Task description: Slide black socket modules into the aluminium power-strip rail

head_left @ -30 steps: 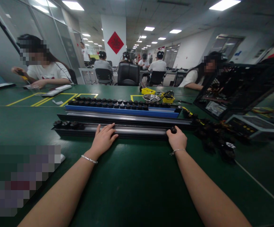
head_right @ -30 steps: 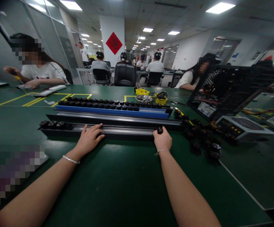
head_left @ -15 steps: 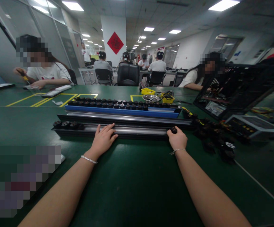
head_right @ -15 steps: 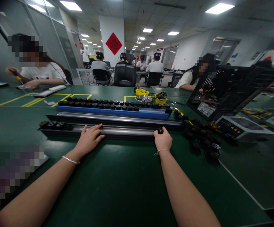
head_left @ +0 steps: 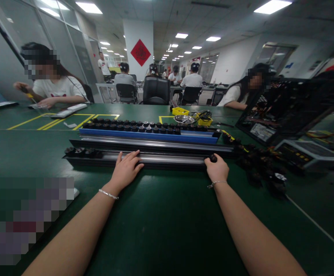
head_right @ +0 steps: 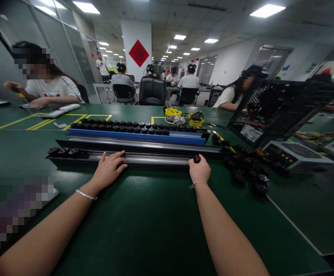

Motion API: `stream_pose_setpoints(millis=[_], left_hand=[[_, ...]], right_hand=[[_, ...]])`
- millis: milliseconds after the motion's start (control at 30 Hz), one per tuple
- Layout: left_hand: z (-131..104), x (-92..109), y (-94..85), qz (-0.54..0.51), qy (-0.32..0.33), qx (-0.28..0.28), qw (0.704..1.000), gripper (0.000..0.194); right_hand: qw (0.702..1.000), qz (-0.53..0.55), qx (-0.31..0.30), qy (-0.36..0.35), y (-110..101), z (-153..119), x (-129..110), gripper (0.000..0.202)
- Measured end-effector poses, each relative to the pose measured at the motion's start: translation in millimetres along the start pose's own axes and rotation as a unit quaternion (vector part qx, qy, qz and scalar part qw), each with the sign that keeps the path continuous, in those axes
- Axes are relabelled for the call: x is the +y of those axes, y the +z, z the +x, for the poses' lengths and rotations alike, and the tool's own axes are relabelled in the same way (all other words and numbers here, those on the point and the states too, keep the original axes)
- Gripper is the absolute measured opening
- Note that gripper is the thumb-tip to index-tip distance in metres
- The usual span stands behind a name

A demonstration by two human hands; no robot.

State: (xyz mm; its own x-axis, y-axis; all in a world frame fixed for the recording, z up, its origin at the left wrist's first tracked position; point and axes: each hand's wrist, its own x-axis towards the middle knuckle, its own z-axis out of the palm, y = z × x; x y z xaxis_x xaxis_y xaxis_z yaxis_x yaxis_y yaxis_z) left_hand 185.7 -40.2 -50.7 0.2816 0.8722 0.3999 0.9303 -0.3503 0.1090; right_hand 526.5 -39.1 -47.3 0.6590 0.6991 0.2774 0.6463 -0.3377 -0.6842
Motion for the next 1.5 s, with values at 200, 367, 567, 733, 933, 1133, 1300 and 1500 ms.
stream_pose_setpoints(millis=[200, 367, 567, 733, 933, 1133, 1300, 1500], left_hand=[[0, 1, -1.4, 0.0, 0.0, 0.0, 1.0, 0.025], [0, 1, -1.9, 0.0, 0.001, 0.0, 1.0, 0.025], [0, 0, -0.7, -0.005, -0.001, -0.001, 1.0, 0.025], [0, 1, -1.3, -0.002, 0.003, 0.002, 1.0, 0.026], [-1, 1, -0.7, 0.0, 0.0, 0.0, 1.0, 0.026], [0, 0, -0.7, 0.005, 0.001, 0.0, 1.0, 0.026], [0, 1, -0.9, 0.005, -0.001, -0.003, 1.0, 0.026], [0, 0, -1.2, 0.001, -0.005, -0.008, 1.0, 0.025]], right_hand=[[1.0, -0.002, -0.005, 0.014, -3, -1, -3, 0.052], [1.0, 0.007, -0.001, 0.019, -4, 0, -2, 0.051], [1.0, 0.009, 0.004, 0.022, -3, 3, 1, 0.048], [1.0, -0.006, 0.01, 0.017, -4, 4, 1, 0.048], [1.0, 0.003, 0.011, 0.02, -6, 7, 6, 0.045], [1.0, 0.002, 0.02, 0.018, -6, 9, 8, 0.045], [0.999, 0.004, 0.026, 0.021, -6, 12, 11, 0.045], [0.999, -0.003, 0.035, 0.038, -10, 19, 17, 0.043]])
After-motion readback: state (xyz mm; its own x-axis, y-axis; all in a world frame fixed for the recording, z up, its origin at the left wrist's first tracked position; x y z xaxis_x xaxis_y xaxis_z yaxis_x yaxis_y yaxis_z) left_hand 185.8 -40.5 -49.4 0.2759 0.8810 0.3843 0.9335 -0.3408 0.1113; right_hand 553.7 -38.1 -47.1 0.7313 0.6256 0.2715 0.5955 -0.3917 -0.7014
